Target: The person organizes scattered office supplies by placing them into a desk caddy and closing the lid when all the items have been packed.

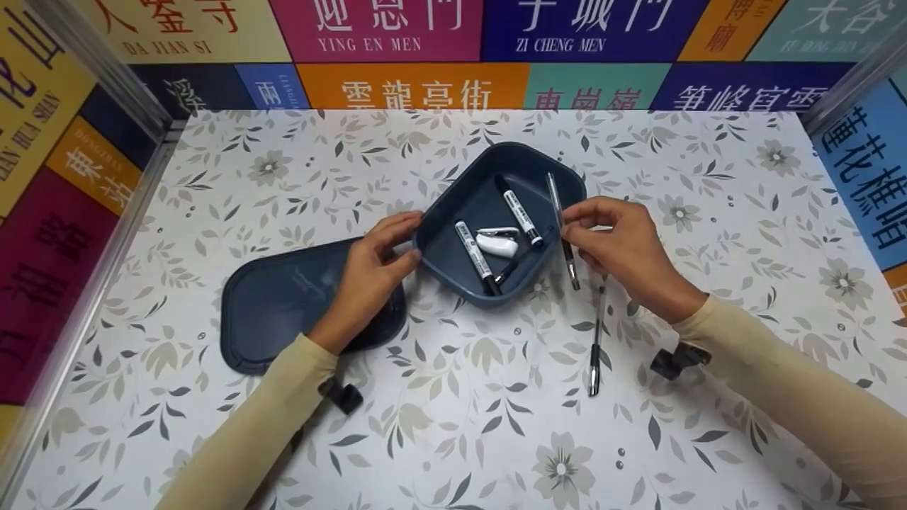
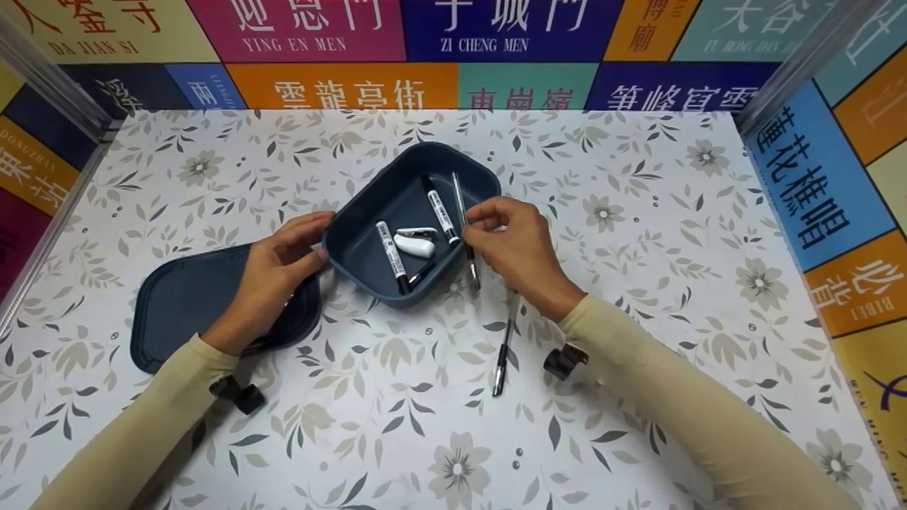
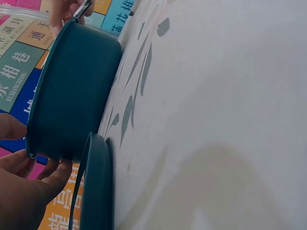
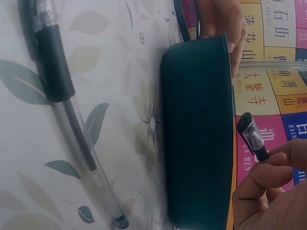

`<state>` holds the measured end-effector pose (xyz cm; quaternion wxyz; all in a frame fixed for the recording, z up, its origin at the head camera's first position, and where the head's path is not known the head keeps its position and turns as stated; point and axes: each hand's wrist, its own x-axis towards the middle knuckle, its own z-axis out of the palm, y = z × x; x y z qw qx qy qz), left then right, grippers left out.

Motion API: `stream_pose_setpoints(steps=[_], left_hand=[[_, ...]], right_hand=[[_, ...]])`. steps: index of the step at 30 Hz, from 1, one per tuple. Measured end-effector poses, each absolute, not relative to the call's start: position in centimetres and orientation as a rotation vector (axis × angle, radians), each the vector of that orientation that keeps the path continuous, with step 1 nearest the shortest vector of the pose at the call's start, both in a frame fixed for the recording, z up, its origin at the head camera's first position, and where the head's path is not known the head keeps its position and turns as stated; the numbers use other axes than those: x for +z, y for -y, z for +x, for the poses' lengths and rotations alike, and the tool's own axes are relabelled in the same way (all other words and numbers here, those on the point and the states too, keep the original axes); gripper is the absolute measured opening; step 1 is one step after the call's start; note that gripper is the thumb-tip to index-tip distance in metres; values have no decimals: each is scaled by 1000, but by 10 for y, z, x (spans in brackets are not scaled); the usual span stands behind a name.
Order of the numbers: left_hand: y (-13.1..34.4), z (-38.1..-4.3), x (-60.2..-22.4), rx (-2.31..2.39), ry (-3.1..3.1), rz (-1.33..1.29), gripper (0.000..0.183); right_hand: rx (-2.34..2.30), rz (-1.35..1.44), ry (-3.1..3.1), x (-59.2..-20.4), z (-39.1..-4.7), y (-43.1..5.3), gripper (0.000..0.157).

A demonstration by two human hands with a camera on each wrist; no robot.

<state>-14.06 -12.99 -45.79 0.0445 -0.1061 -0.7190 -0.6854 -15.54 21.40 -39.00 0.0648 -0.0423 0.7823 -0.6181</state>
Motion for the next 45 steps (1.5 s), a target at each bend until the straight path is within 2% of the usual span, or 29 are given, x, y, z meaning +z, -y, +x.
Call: stream_pose_setpoints(steps=[45], left_hand=[[131,-141,-457,-2083,2208,-328,49]], right_hand=[[-1956,-56,-2315,-396,-195,-182,21]])
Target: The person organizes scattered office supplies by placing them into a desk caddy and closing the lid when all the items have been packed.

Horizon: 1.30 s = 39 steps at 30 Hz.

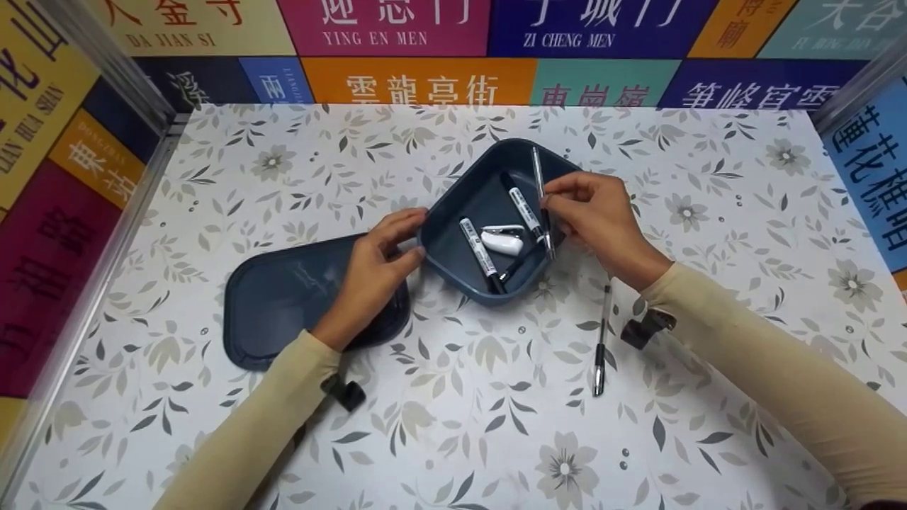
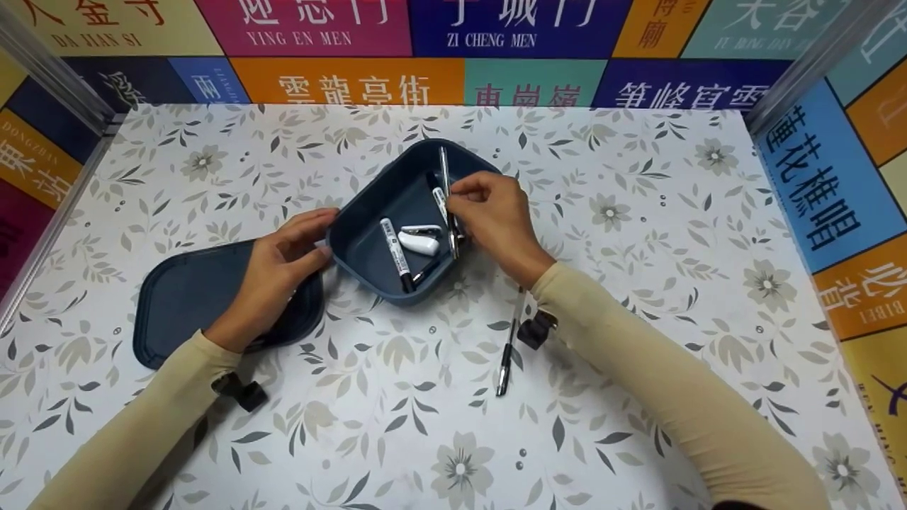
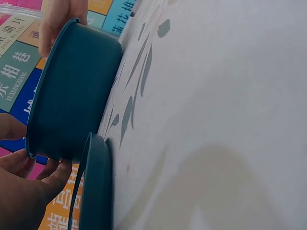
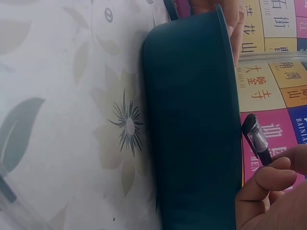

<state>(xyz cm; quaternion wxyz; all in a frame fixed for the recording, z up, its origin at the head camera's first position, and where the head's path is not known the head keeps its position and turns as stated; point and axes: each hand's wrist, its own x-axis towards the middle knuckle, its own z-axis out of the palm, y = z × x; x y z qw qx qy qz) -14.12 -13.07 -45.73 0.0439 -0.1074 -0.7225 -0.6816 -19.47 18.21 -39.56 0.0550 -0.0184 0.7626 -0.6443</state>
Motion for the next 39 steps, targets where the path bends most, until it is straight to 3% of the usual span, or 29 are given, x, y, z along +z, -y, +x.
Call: stream_pose_setpoints(steps=[7,39], left_hand=[[131,-141,-457,-2074,2212,-333,48],[132,-141,-459,-2058,2227,-324,48]], right_hand=[[-1970,-62,-2299,-395,-195,-184,14],[-2063,-19,-2169,-396,-174,-217,13]])
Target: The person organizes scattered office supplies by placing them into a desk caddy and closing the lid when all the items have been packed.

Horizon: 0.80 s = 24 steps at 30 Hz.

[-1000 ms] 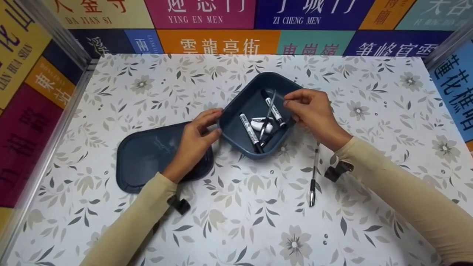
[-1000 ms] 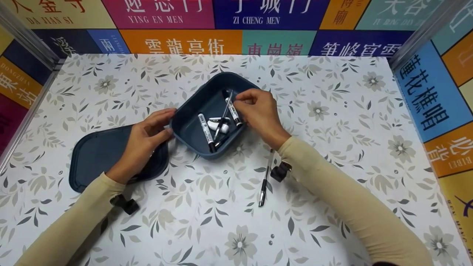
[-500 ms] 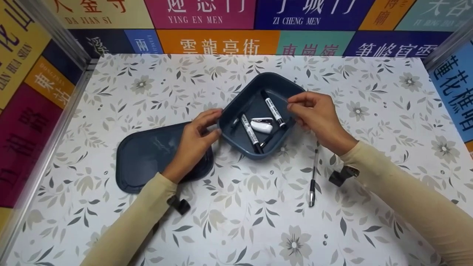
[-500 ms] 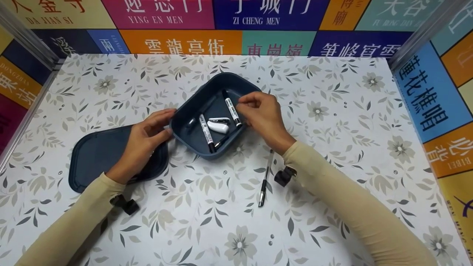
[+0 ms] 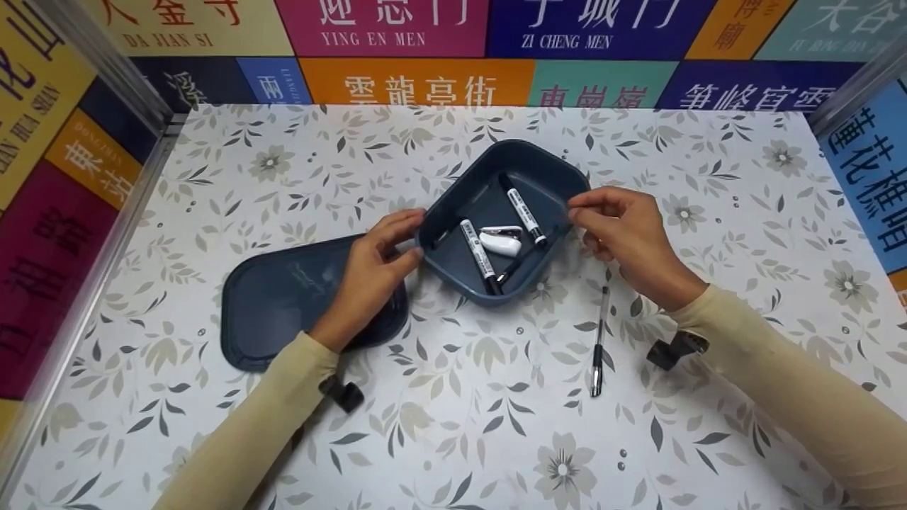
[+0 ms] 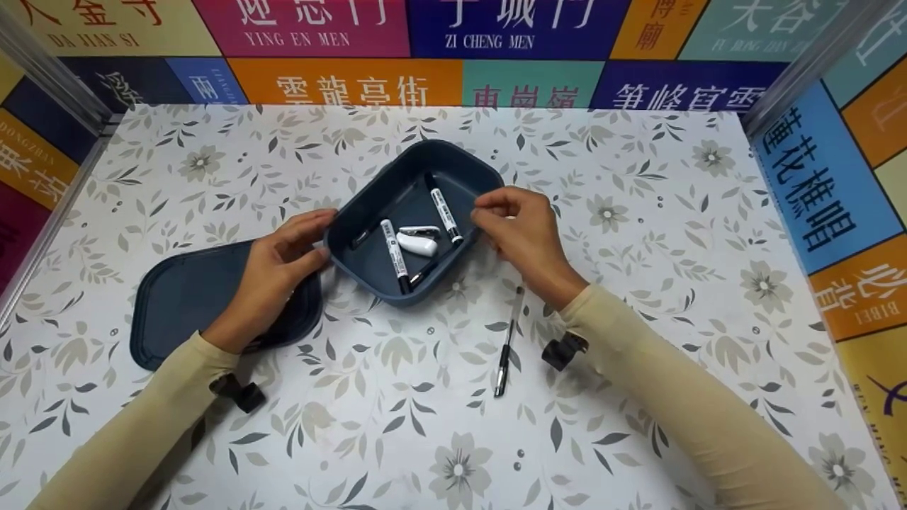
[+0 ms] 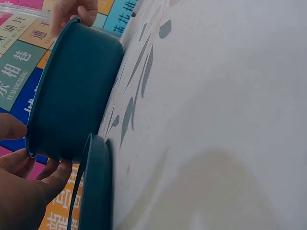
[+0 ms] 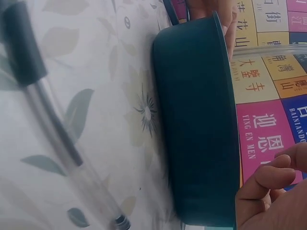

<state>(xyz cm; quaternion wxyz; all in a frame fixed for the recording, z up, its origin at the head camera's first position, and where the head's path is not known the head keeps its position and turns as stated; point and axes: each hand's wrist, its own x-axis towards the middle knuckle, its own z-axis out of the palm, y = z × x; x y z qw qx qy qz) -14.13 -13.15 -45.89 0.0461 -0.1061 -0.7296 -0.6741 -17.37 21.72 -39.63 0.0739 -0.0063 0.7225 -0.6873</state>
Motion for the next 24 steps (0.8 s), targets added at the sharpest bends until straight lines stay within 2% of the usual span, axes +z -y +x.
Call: stream_pose_setpoints(steps=[8,16,24], left_hand=[[131,-140,-458,-2061,2207,-331,47],[130,-141,-459,-2086,2188,-327,48],[130,-141,-458,-2079,2204,-312,48]], right_hand=[[-2106,14,-2098,-396,-166,-231,25],[-2062,71,-2124,-404,-158,-242,14],[-1973,91,-2186,-410,-147,-253,18]])
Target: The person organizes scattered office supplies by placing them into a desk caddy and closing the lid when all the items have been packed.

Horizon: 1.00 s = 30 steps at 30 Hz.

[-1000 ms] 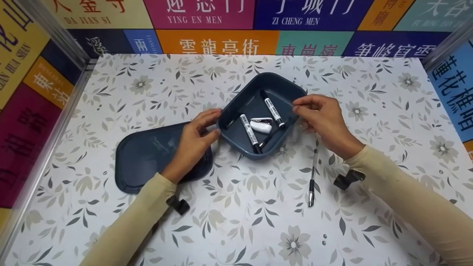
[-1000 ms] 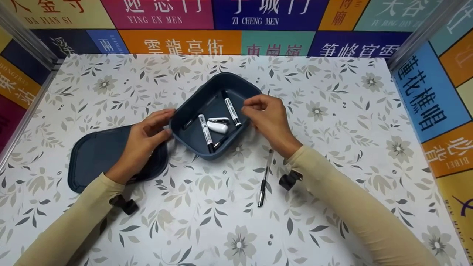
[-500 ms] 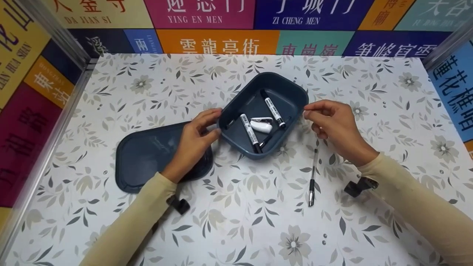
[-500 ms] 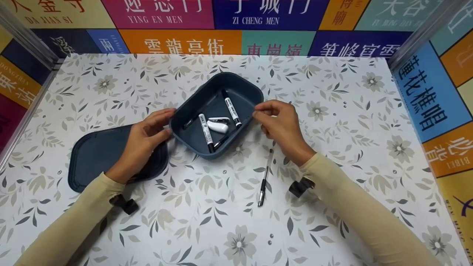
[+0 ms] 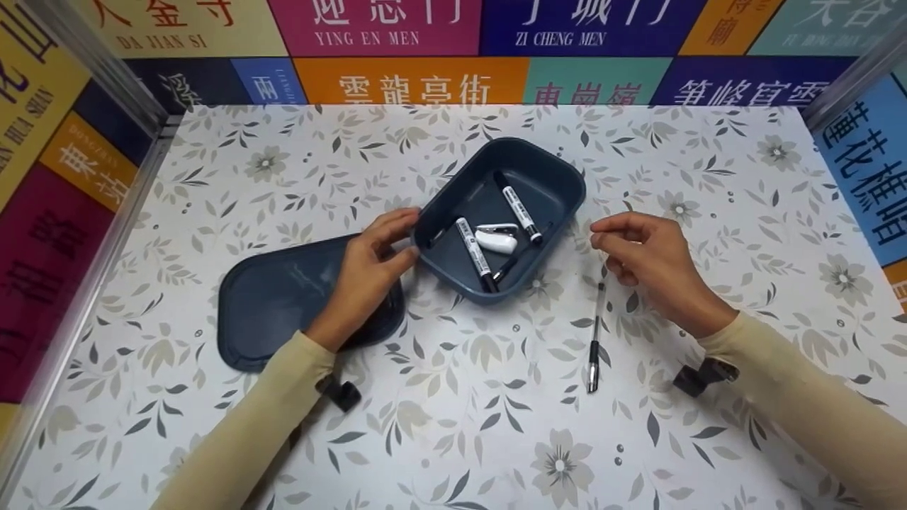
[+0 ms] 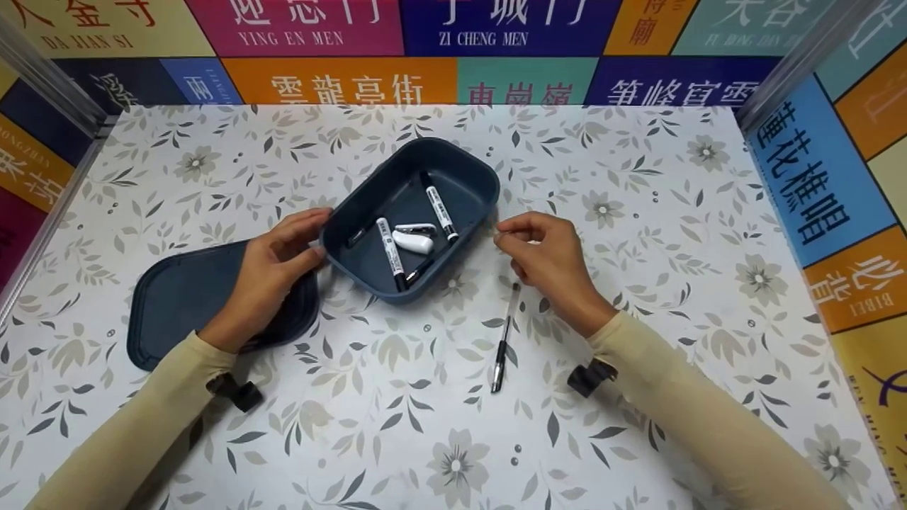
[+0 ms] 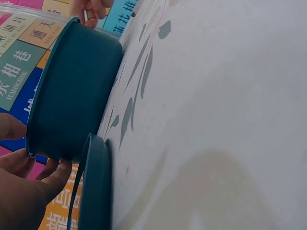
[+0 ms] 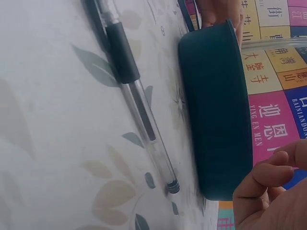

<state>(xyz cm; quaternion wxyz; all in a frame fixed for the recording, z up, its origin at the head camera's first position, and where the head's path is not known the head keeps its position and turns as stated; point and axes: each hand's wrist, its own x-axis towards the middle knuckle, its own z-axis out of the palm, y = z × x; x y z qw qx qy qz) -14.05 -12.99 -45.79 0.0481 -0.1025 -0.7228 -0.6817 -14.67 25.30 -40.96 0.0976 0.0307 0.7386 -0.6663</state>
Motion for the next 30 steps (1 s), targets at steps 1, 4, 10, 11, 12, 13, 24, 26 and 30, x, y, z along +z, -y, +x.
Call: stream_pose_setpoints(steps=[1,4,10,11,12,13,24,26,30], left_hand=[[130,-141,-458,-2078,2203,-313,48],[130,-140,-458,-2083,2200,-319,48],[131,-140,-459,-2103,2197,-329,48],[131,-140,-460,-2103,2194,-330,48],[131,-140,-460,-2101,2193,-330,48],[131,-140,-460,-2101,2189,-332,48],[129,-140,-458,-2105,2178,-331,49],[130,-140,-458,-2099,2182,-324,49],[130,-140,-458,-2109,2173,-321,49]], right_hand=[[-1970,94,-2186,-410,-146,-254,19],[-1956,97,-2196,-412,-143,-256,23],[-1891,71,-2255,-415,-134,-263,22],[-1883,71,-2260,-416,-133,-265,22],[-1872,73,-2265,-417,-131,-266,24],[-1865,73,-2267,-417,-130,-267,25],[-1786,106,-2309,-427,-117,-277,31],[-1772,116,-2317,-428,-115,-279,30],[-1759,128,-2328,-430,-109,-283,30]])
